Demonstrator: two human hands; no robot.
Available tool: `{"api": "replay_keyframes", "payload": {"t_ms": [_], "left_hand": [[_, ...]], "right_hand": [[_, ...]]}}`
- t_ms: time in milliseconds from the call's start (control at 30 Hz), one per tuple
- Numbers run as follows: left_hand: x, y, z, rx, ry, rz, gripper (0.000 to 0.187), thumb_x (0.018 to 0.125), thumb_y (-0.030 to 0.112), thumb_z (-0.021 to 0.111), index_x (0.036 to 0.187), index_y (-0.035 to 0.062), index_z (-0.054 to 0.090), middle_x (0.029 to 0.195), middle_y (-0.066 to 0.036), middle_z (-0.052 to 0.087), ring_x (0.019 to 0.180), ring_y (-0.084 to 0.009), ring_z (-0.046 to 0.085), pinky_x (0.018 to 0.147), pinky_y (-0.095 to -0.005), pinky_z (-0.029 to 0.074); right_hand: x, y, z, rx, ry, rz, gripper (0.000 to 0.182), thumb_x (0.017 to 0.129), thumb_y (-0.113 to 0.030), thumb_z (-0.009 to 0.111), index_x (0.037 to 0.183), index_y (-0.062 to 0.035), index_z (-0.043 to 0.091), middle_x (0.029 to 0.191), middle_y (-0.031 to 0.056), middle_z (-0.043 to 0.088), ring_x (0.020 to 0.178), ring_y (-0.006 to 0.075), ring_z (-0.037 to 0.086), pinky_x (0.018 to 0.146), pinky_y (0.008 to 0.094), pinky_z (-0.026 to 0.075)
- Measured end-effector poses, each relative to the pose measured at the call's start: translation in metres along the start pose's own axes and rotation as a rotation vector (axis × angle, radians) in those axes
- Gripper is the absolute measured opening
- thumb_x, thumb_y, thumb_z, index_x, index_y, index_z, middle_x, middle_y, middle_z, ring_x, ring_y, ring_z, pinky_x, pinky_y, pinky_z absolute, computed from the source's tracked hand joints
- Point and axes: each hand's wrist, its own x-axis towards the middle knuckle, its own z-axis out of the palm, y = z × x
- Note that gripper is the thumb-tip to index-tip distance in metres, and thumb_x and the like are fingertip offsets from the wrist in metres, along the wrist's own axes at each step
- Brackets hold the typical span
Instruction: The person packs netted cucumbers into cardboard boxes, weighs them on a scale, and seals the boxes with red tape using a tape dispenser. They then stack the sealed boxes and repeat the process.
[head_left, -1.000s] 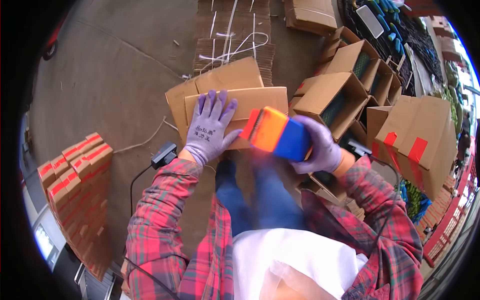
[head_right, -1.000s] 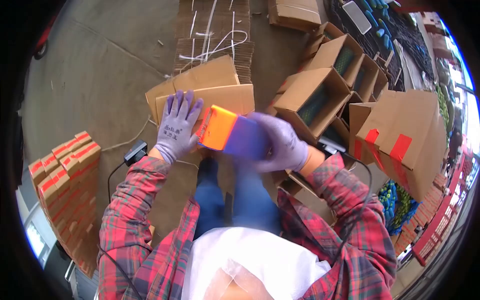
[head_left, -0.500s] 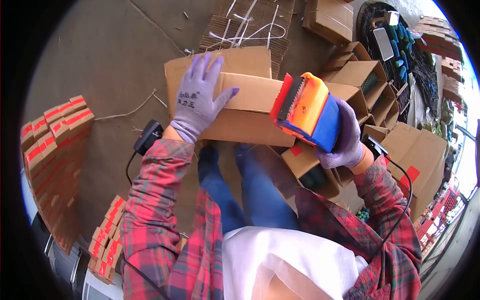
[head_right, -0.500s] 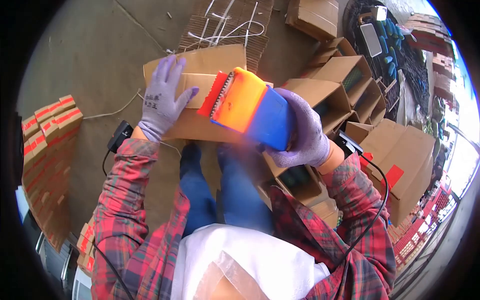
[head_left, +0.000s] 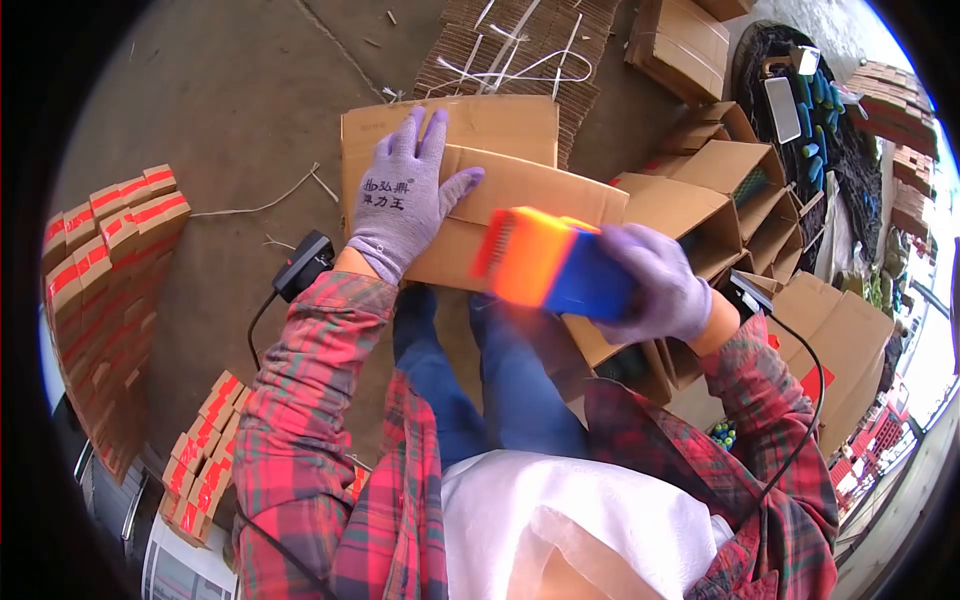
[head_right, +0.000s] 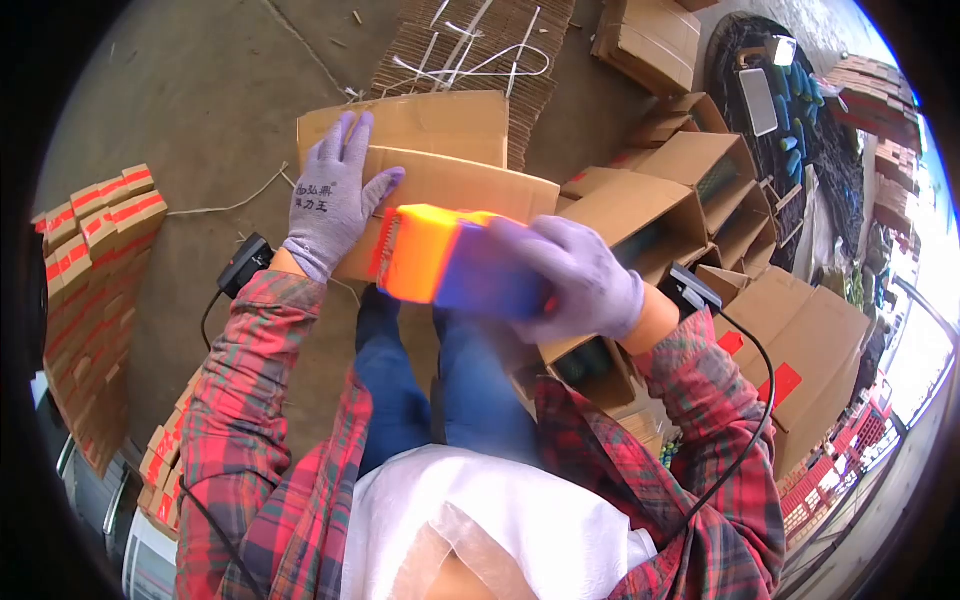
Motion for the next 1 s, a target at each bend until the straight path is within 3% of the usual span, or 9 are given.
{"api": "replay_keyframes", "payload": {"t_ms": [133,233,300,400,500,700,900,933,1000], "left_hand": [[-0.005,0.004,-0.017,0.128,0.381,0.058,0.067,0.093,0.053,0.057,0.135,0.0005,0.051,0.133,-0.02,0.052,0.115,-0.0327,0.055,0.093,-0.0391,0.05],[-0.039,0.026,-0.038,-1.544,-0.128,-0.7,0.061,0.096,0.051,0.054,0.129,0.0001,0.056,0.118,-0.013,0.063,0.103,-0.0232,0.063,0.089,-0.0346,0.051],[-0.048,0.059,-0.061,-1.933,-0.504,-0.923,0.052,0.104,0.042,0.045,0.126,-0.0034,0.057,0.117,-0.009,0.064,0.105,-0.0159,0.062,0.092,-0.0322,0.049],[-0.052,0.071,-0.059,-1.962,-0.335,-0.922,0.046,0.103,0.037,0.048,0.118,-0.0048,0.062,0.104,-0.006,0.068,0.097,-0.0127,0.062,0.086,-0.0279,0.05],[-0.049,0.061,-0.047,-1.549,-0.186,-0.583,0.043,0.099,0.043,0.056,0.103,0.0025,0.069,0.085,-0.001,0.066,0.078,-0.0093,0.058,0.072,-0.0264,0.048],[-0.077,-0.062,-0.037,-1.235,0.294,-0.912,0.035,0.097,0.036,0.062,0.087,0.0022,0.068,0.071,0.004,0.059,0.061,-0.0029,0.048,0.056,-0.0206,0.041],[-0.086,-0.096,0.047,-1.197,0.007,-0.847,0.034,0.096,0.036,0.065,0.092,0.0027,0.072,0.068,0.006,0.057,0.059,-0.0031,0.047,0.054,-0.0224,0.043],[-0.091,-0.093,0.078,-1.245,-0.113,-0.849,0.041,0.096,0.041,0.062,0.102,0.0013,0.069,0.076,-0.001,0.062,0.068,-0.0104,0.056,0.064,-0.0299,0.049],[-0.098,-0.09,0.157,-0.982,0.018,-0.698,0.049,0.096,0.045,0.059,0.113,-0.0008,0.064,0.092,-0.011,0.065,0.084,-0.0188,0.061,0.077,-0.0343,0.049]], "right_hand": [[0.003,0.001,-0.003,-0.008,-0.047,0.011,0.08,0.057,-0.017,0.081,0.132,-0.0052,0.054,0.081,0.0133,0.057,0.071,0.0332,0.059,0.064,0.041,0.049],[0.001,-0.001,-0.002,-0.019,-0.054,0.027,0.081,0.057,-0.018,0.081,0.132,-0.0061,0.054,0.081,0.0129,0.057,0.071,0.0325,0.059,0.064,0.0404,0.049],[0.005,-0.003,-0.002,-0.034,-0.071,0.038,0.081,0.057,-0.018,0.08,0.133,-0.0071,0.054,0.082,0.0128,0.057,0.071,0.0326,0.059,0.064,0.0406,0.049],[0.009,-0.008,-0.001,-0.043,-0.092,0.064,0.082,0.057,-0.019,0.081,0.133,-0.0081,0.053,0.084,0.0132,0.057,0.073,0.0334,0.059,0.064,0.0414,0.049],[0.013,-0.015,0.0,-0.064,-0.091,0.077,0.082,0.058,-0.02,0.08,0.135,-0.009,0.053,0.085,0.0134,0.057,0.073,0.0337,0.059,0.064,0.042,0.049],[0.051,-0.027,0.011,-0.089,-0.167,-0.014,0.08,0.061,-0.02,0.084,0.134,-0.0098,0.054,0.079,0.0131,0.054,0.064,0.0308,0.055,0.057,0.0401,0.045],[0.073,-0.018,0.028,-0.101,-0.137,-0.075,0.081,0.058,-0.025,0.083,0.134,-0.015,0.055,0.075,0.0111,0.054,0.062,0.0306,0.055,0.056,0.0404,0.045],[0.07,-0.014,0.029,-0.101,-0.129,-0.087,0.082,0.059,-0.027,0.083,0.135,-0.0159,0.055,0.075,0.0111,0.055,0.062,0.0312,0.056,0.056,0.041,0.045],[0.068,-0.008,0.029,-0.11,-0.118,-0.112,0.082,0.058,-0.027,0.083,0.134,-0.0152,0.055,0.075,0.0114,0.055,0.062,0.0312,0.056,0.056,0.0408,0.045]]}}
